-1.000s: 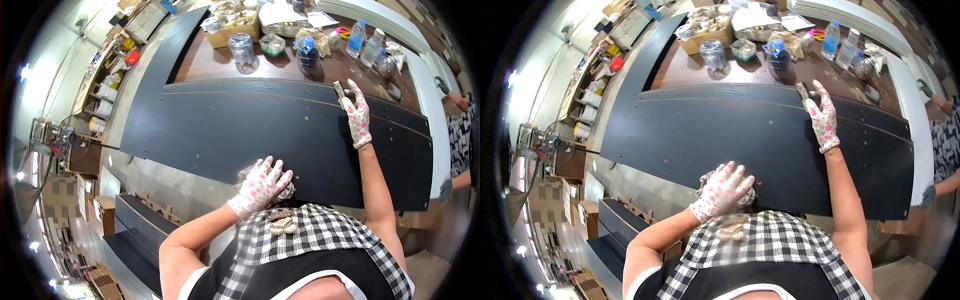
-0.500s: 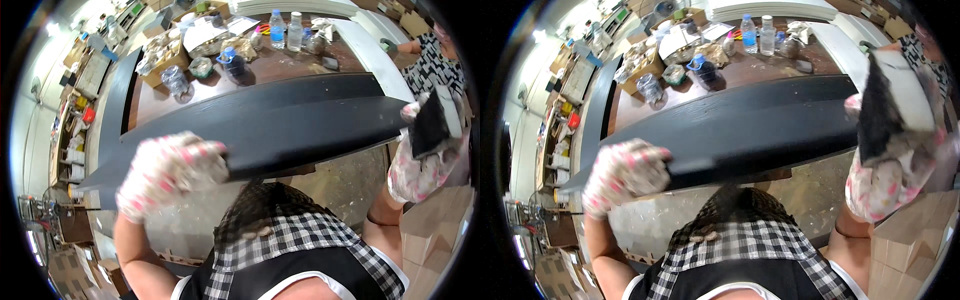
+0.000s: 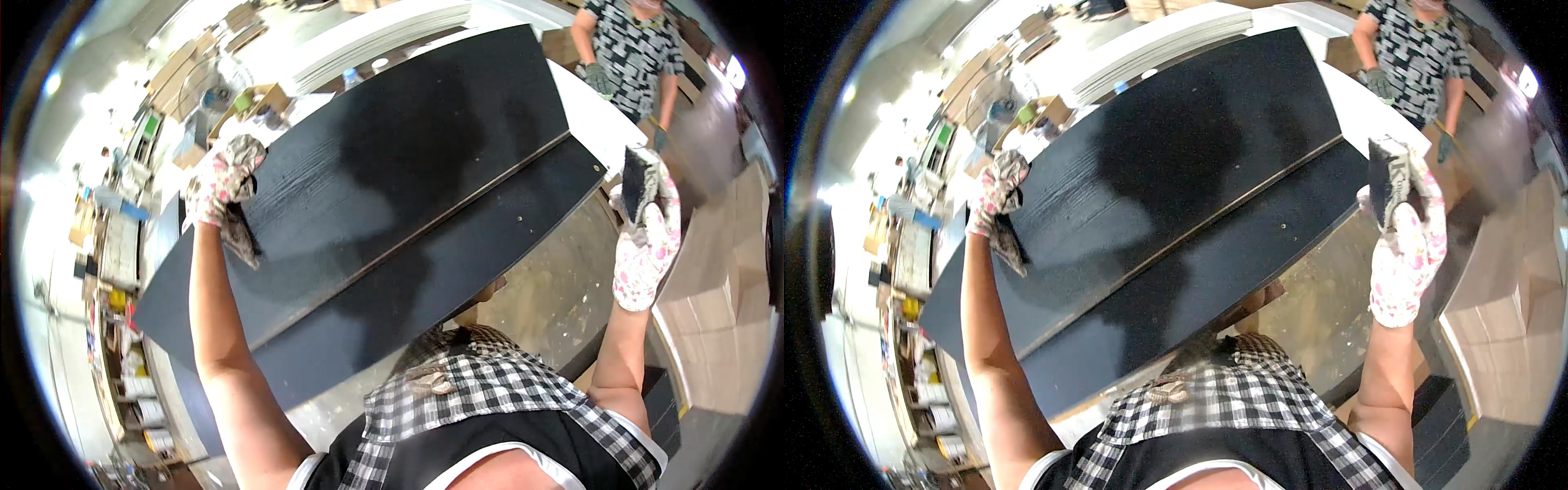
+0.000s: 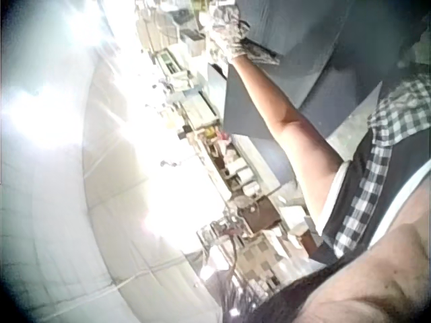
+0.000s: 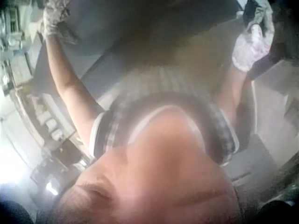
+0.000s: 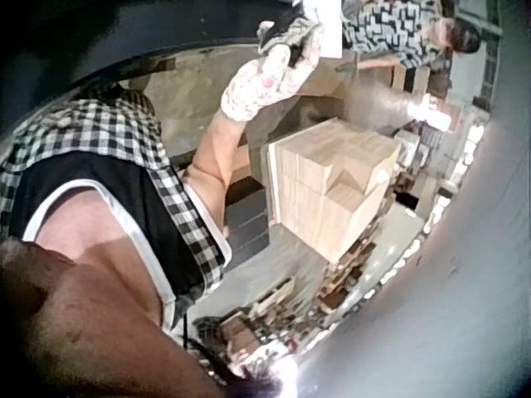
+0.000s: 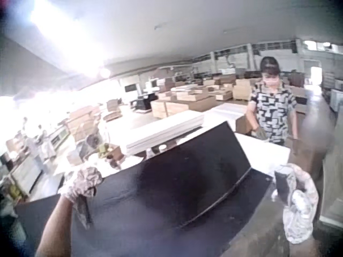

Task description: The person wipes and polishes dark wooden furniture panels using a cloth and a small block, then dips a small object into a container of liquid to continue applying treatment to the wood surfaces.

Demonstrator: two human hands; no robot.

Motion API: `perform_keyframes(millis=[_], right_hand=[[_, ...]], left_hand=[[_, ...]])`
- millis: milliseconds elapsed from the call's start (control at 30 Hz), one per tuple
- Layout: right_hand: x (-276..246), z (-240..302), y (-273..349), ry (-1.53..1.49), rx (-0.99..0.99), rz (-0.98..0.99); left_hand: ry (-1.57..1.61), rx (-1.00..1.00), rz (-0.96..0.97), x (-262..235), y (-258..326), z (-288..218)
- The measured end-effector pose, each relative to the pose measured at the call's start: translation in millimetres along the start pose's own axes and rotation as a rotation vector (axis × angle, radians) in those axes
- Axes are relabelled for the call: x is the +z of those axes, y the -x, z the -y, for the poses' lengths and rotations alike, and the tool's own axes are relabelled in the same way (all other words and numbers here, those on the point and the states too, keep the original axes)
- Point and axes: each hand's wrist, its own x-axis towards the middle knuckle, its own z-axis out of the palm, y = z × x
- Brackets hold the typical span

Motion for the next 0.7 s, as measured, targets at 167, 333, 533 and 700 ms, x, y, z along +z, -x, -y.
perform_keyframes(millis=[167,333,533,700], right_hand=[[-8,-5,24,0.092,0.110,-0.068],[2,-25,53,0.135,0.229,-0.046],[1,-49,68,0.098,0.381,-0.029],[-3,-80,70,0.078,0.420,0.036]], left_hand=[[0.137,-0.128,0.020,74,8,-35],[-0.055,0.229,0.183,137,45,28],[0.306,-0.174,0.183,178,96,-3],[-0.158,-0.195,0.054,166,114,8]])
